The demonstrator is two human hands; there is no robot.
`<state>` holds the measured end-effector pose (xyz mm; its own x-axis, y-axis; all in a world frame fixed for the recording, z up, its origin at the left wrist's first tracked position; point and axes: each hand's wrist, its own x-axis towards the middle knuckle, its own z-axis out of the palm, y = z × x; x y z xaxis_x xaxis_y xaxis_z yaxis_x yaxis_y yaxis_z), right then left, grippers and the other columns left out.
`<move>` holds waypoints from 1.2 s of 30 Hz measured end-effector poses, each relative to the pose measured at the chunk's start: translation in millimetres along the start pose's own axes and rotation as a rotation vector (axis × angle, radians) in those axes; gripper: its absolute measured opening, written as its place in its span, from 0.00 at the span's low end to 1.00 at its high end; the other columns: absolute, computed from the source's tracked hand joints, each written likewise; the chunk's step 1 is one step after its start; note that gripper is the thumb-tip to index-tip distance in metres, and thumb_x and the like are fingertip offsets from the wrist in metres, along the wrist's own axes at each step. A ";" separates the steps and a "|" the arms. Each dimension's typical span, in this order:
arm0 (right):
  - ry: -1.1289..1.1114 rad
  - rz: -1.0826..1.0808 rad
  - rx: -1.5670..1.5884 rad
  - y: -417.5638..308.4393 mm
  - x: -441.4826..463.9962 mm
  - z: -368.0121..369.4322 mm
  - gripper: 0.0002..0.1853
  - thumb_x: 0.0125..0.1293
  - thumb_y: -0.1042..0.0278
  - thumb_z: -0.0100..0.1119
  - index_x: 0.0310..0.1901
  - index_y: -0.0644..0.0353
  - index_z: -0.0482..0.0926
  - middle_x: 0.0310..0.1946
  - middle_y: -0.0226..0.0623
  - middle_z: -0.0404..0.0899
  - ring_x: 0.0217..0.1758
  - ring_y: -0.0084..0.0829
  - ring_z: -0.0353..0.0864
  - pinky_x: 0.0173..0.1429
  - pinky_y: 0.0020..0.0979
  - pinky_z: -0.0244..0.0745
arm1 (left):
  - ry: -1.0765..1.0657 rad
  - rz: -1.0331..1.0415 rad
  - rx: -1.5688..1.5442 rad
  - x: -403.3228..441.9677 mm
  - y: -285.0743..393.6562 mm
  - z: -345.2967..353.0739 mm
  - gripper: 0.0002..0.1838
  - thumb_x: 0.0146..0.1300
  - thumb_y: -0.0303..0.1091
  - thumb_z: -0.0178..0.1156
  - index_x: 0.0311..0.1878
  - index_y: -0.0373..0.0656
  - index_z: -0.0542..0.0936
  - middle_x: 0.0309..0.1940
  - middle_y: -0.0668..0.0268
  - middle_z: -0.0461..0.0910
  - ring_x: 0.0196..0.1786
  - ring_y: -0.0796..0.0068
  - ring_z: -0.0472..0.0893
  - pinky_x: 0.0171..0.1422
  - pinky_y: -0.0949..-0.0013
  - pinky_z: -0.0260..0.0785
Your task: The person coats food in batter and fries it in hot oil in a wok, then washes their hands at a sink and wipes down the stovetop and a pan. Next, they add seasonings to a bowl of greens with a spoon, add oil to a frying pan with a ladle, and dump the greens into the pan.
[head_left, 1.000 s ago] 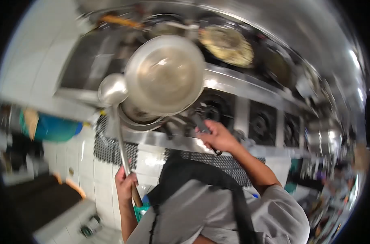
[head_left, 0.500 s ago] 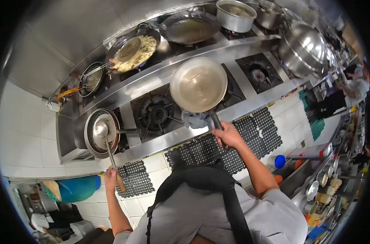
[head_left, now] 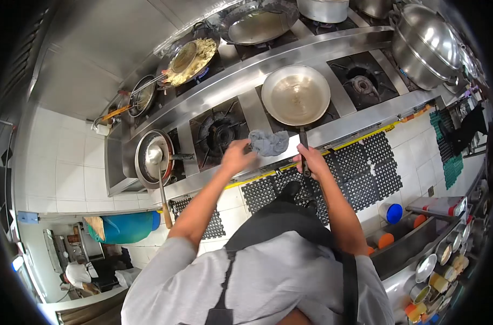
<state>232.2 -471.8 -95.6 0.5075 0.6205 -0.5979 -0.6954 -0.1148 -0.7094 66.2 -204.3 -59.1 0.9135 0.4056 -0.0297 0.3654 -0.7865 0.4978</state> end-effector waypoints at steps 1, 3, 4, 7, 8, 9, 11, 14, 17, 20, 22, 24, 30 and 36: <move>0.014 0.039 -0.005 -2.0 -4.4 0.0 0.24 0.72 0.58 0.64 0.62 0.63 0.71 0.31 0.37 0.82 0.20 0.26 0.77 0.25 0.30 0.76 | 0.019 0.014 0.046 20.8 8.0 29.6 0.34 0.58 0.46 0.74 0.67 0.48 0.78 0.58 0.50 0.79 0.62 0.50 0.78 0.66 0.54 0.74; 0.135 -0.139 -0.090 3.3 -7.4 4.9 0.27 0.73 0.61 0.63 0.67 0.63 0.68 0.32 0.37 0.82 0.20 0.26 0.77 0.25 0.30 0.76 | 0.058 -0.073 0.140 35.7 51.2 53.6 0.29 0.55 0.39 0.73 0.61 0.47 0.80 0.54 0.49 0.79 0.63 0.44 0.75 0.67 0.50 0.71; 0.184 -0.219 -0.140 6.9 -8.2 8.4 0.29 0.73 0.63 0.62 0.70 0.62 0.66 0.32 0.37 0.82 0.20 0.26 0.77 0.25 0.30 0.76 | 0.034 -0.046 0.095 39.8 49.1 68.9 0.27 0.53 0.37 0.72 0.58 0.46 0.80 0.53 0.49 0.79 0.62 0.44 0.75 0.65 0.51 0.71; 0.129 -0.246 -0.235 3.5 -3.8 1.3 0.34 0.73 0.71 0.58 0.77 0.60 0.59 0.34 0.35 0.81 0.24 0.24 0.78 0.27 0.28 0.76 | 0.051 0.029 -0.130 31.3 34.9 83.4 0.20 0.47 0.27 0.67 0.46 0.43 0.78 0.46 0.50 0.78 0.52 0.44 0.76 0.61 0.50 0.70; 0.091 -0.260 -0.208 9.4 1.6 -5.4 0.34 0.72 0.71 0.58 0.78 0.59 0.58 0.34 0.34 0.81 0.24 0.23 0.78 0.27 0.27 0.76 | 0.083 0.020 -0.148 16.2 26.2 76.6 0.20 0.47 0.27 0.67 0.46 0.42 0.78 0.46 0.50 0.78 0.52 0.45 0.77 0.62 0.51 0.70; 0.135 -0.197 -0.252 4.6 -4.4 -4.5 0.35 0.72 0.72 0.58 0.78 0.58 0.58 0.33 0.33 0.79 0.24 0.22 0.77 0.27 0.27 0.74 | 0.114 0.009 -0.163 -3.5 12.1 64.3 0.20 0.47 0.27 0.67 0.46 0.42 0.78 0.46 0.51 0.78 0.53 0.46 0.77 0.62 0.52 0.70; 0.221 -0.169 -0.300 -4.1 -11.9 2.3 0.35 0.72 0.73 0.58 0.78 0.55 0.59 0.34 0.33 0.79 0.24 0.22 0.77 0.27 0.26 0.73 | 0.205 -0.067 -0.134 -44.4 -26.9 36.4 0.21 0.47 0.25 0.67 0.48 0.42 0.78 0.48 0.53 0.79 0.54 0.49 0.77 0.63 0.53 0.71; 0.292 -0.247 -0.430 4.7 -6.3 10.4 0.33 0.71 0.74 0.58 0.76 0.56 0.62 0.36 0.35 0.80 0.25 0.23 0.78 0.30 0.26 0.74 | 0.388 -0.425 -0.053 -106.5 -106.1 0.2 0.23 0.49 0.26 0.69 0.51 0.39 0.78 0.51 0.54 0.80 0.57 0.50 0.78 0.66 0.53 0.70; 0.391 -0.452 -0.592 25.7 3.8 3.0 0.30 0.70 0.74 0.59 0.74 0.59 0.67 0.41 0.41 0.81 0.26 0.26 0.77 0.33 0.30 0.75 | 0.454 -0.784 0.207 -141.3 -185.3 7.2 0.43 0.58 0.43 0.72 0.75 0.49 0.63 0.70 0.43 0.64 0.75 0.39 0.61 0.70 0.36 0.61; 0.370 -0.196 -0.459 5.2 -12.4 18.9 0.30 0.71 0.72 0.59 0.74 0.58 0.67 0.46 0.48 0.83 0.35 0.32 0.83 0.41 0.34 0.78 | 0.364 -1.051 0.286 -153.2 -191.8 7.9 0.53 0.61 0.50 0.70 0.83 0.60 0.49 0.82 0.40 0.42 0.83 0.37 0.45 0.72 0.25 0.51; 0.372 -0.038 -0.442 -18.1 -23.3 33.3 0.30 0.71 0.71 0.58 0.74 0.62 0.66 0.54 0.56 0.82 0.48 0.41 0.86 0.52 0.37 0.78 | 0.321 -0.812 0.337 -158.0 -166.1 4.7 0.52 0.60 0.47 0.70 0.83 0.58 0.51 0.82 0.40 0.42 0.83 0.37 0.43 0.73 0.26 0.49; 0.437 -0.421 -0.602 18.9 0.5 17.9 0.30 0.71 0.70 0.57 0.74 0.60 0.65 0.51 0.51 0.81 0.45 0.39 0.82 0.49 0.35 0.76 | 0.289 -0.457 0.297 -143.9 -131.6 5.2 0.47 0.59 0.43 0.70 0.79 0.49 0.59 0.77 0.38 0.54 0.80 0.36 0.51 0.76 0.34 0.50; 0.440 -0.501 -0.822 21.9 -5.6 27.0 0.32 0.70 0.65 0.56 0.74 0.65 0.64 0.67 0.61 0.72 0.67 0.55 0.76 0.71 0.43 0.70 | -0.232 -0.162 -0.540 -69.0 -23.6 60.7 0.19 0.72 0.37 0.59 0.61 0.38 0.76 0.65 0.52 0.76 0.61 0.59 0.80 0.68 0.57 0.69; 0.529 -0.357 -1.159 -27.0 -141.1 -19.8 0.14 0.63 0.57 0.61 0.33 0.61 0.85 0.35 0.49 0.84 0.44 0.53 0.84 0.51 0.49 0.79 | -0.806 -0.693 -1.213 17.9 8.3 182.8 0.34 0.78 0.61 0.42 0.64 0.37 0.74 0.60 0.57 0.79 0.60 0.58 0.80 0.62 0.53 0.71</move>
<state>189.4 -571.7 0.5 0.8906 0.4095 -0.1980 0.2174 -0.7657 -0.6054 118.2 -288.7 -213.9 0.6358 -0.1382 -0.7594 0.7354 0.4071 0.5417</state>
